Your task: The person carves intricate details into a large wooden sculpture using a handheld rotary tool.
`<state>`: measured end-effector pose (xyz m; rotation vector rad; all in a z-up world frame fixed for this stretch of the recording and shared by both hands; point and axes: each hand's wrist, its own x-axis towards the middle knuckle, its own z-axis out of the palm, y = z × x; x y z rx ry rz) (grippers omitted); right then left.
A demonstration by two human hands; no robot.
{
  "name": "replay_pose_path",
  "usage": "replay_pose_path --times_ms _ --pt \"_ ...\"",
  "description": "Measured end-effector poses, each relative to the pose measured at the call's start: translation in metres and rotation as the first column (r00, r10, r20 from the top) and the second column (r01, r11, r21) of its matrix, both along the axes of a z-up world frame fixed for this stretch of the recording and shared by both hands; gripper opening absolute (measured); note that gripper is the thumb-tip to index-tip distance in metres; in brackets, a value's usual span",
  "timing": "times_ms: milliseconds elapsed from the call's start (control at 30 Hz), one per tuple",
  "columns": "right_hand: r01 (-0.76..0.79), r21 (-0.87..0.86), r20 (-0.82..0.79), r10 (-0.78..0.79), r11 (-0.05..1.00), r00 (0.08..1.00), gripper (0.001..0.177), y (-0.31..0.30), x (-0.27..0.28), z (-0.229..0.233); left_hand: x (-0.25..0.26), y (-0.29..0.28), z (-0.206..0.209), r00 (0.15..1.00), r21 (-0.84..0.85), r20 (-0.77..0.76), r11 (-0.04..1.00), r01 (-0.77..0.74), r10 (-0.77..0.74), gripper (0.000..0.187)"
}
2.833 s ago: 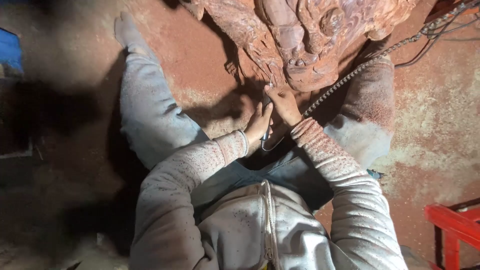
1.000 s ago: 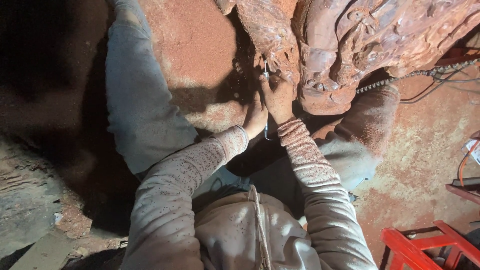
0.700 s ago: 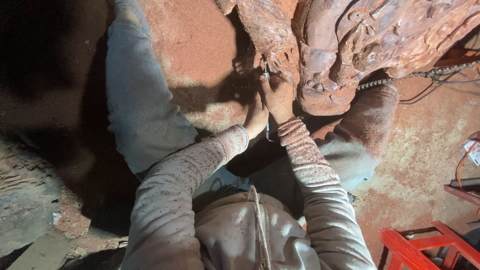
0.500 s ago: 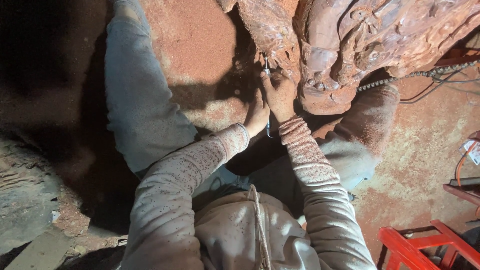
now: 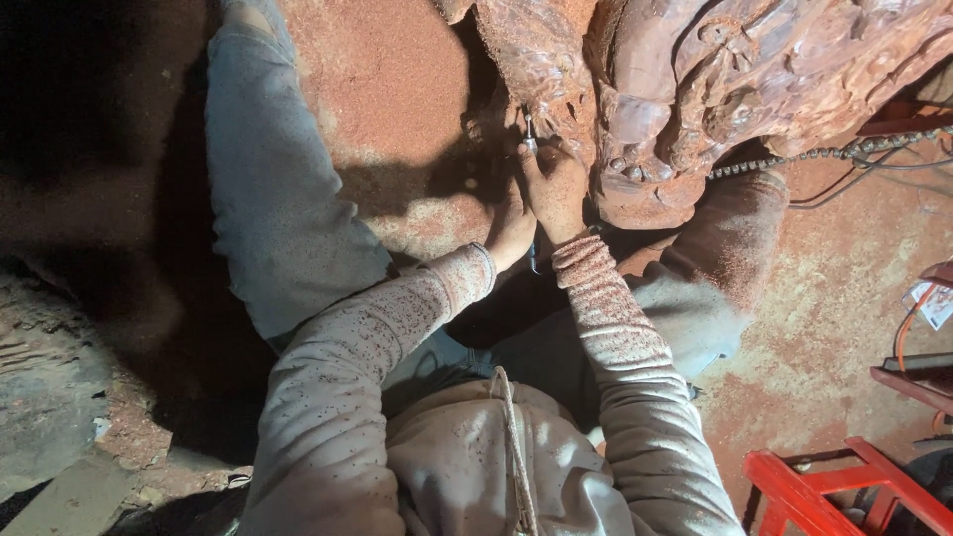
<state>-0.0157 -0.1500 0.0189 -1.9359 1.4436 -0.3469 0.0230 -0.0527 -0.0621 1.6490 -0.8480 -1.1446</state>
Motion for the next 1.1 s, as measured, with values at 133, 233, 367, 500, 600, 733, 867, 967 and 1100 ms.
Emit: replay_pose_path --times_ms 133,233,367,500,600,733,867,967,1100 --pt "-0.016 -0.016 -0.037 0.015 1.0 0.999 0.042 0.0 -0.01 -0.018 -0.012 0.005 -0.012 0.999 -0.002 -0.017 0.999 -0.051 0.051 0.047" --pt "-0.007 0.01 -0.005 0.007 1.0 1.0 0.042 0.001 -0.007 -0.01 -0.014 0.005 -0.021 0.999 -0.048 -0.041 0.998 -0.032 0.03 0.046" --pt "0.0 0.028 0.078 -0.002 1.0 0.997 0.038 0.002 -0.008 -0.004 -0.016 0.005 -0.017 1.0 -0.047 -0.002 0.999 -0.026 0.025 0.046" --pt "0.004 0.03 0.053 -0.006 1.0 0.999 0.038 0.003 -0.013 -0.018 -0.022 0.013 -0.043 0.999 -0.036 -0.013 0.999 -0.035 0.034 0.046" --pt "0.004 0.027 0.121 -0.007 1.0 0.993 0.035 0.001 -0.005 0.002 -0.019 0.005 -0.039 1.0 -0.062 -0.016 0.998 -0.014 0.013 0.047" --pt "-0.005 0.02 0.095 0.003 1.0 0.995 0.036 0.001 -0.008 -0.004 -0.021 0.012 -0.032 1.0 -0.047 0.0 0.999 -0.021 0.021 0.049" --pt "0.022 0.016 0.128 -0.024 1.0 0.992 0.037 0.002 -0.011 -0.003 -0.031 0.01 -0.062 0.987 -0.049 0.163 0.999 0.006 0.002 0.043" --pt "0.048 0.026 0.149 -0.052 0.998 0.987 0.036 0.003 -0.009 0.003 -0.036 0.012 -0.076 0.983 -0.038 0.181 0.999 0.009 -0.002 0.043" --pt "0.007 0.014 0.168 -0.009 1.0 0.986 0.031 0.002 -0.007 0.001 -0.03 0.012 -0.068 0.989 -0.063 0.142 0.998 -0.031 0.04 0.042"
